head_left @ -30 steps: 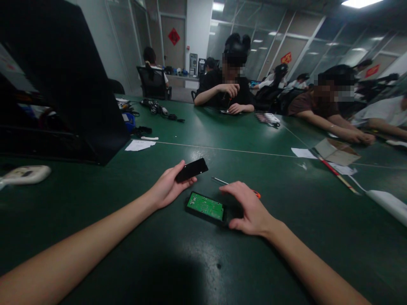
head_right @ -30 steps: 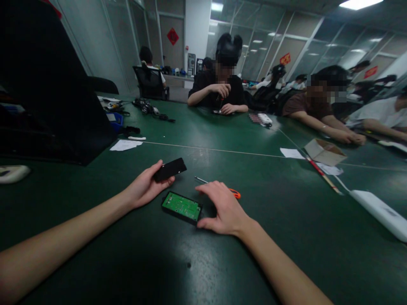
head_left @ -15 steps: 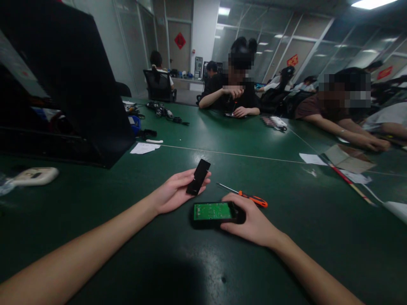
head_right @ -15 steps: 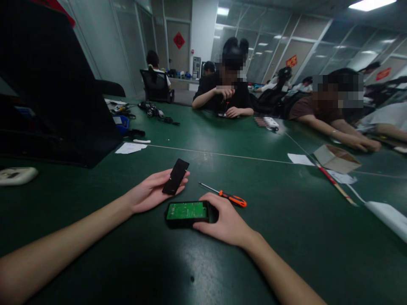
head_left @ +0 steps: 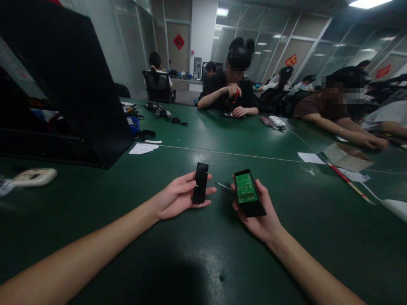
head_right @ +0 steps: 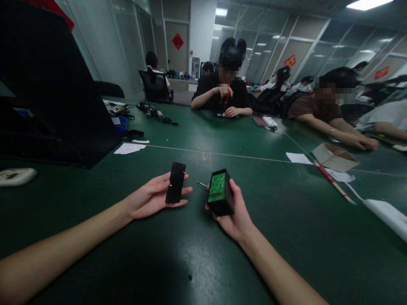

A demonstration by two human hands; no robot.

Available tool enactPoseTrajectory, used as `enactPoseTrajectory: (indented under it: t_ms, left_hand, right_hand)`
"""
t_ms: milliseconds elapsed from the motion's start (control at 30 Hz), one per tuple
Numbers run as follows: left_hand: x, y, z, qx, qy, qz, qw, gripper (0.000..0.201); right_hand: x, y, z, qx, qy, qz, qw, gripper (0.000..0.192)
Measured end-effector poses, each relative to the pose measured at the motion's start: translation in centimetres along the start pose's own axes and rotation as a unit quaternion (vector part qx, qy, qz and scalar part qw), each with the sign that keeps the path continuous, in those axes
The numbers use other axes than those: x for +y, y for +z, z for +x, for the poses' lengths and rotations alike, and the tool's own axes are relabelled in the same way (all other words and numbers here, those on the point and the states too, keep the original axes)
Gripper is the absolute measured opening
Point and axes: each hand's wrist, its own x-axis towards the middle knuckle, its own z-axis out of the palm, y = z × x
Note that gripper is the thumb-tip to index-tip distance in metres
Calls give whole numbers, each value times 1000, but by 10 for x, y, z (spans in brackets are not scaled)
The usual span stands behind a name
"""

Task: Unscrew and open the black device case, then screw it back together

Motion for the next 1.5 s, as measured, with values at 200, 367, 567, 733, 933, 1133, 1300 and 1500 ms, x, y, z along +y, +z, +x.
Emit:
enactPoseTrajectory:
  t_ms: [200,367,567,733,933,1133,1300,1500]
  left_hand:
    - [-13,10,0,22,-16,30,999,34]
    - [-13,16,1,57,17,74,995,34]
    - [-15,23,0,84,47,144,985,52]
    - [-25,22,-1,90,71,201,973,65]
    - [-30,29,-2,102,75,220,967,63]
    - [-35,32,-2,108,98,225,963,58]
    - [-35,32,-3,114,86,222,964,61]
    - [-37,34,-5,121,64,244,960,67]
  right_hand:
    - [14,14,-2,-30,23,22,999,42]
    - [22,14,-2,-36,-47,-35,998,72]
    - [25,11,4,-15,-145,-129,981,82]
    - [23,13,2,-42,-165,-177,969,84]
    - [23,17,-1,-63,-172,-168,969,83]
    - [21,19,-2,-64,-176,-190,964,79]
    - [23,19,-2,-71,-164,-197,964,83]
    - [21,18,-3,-70,-166,-227,957,84]
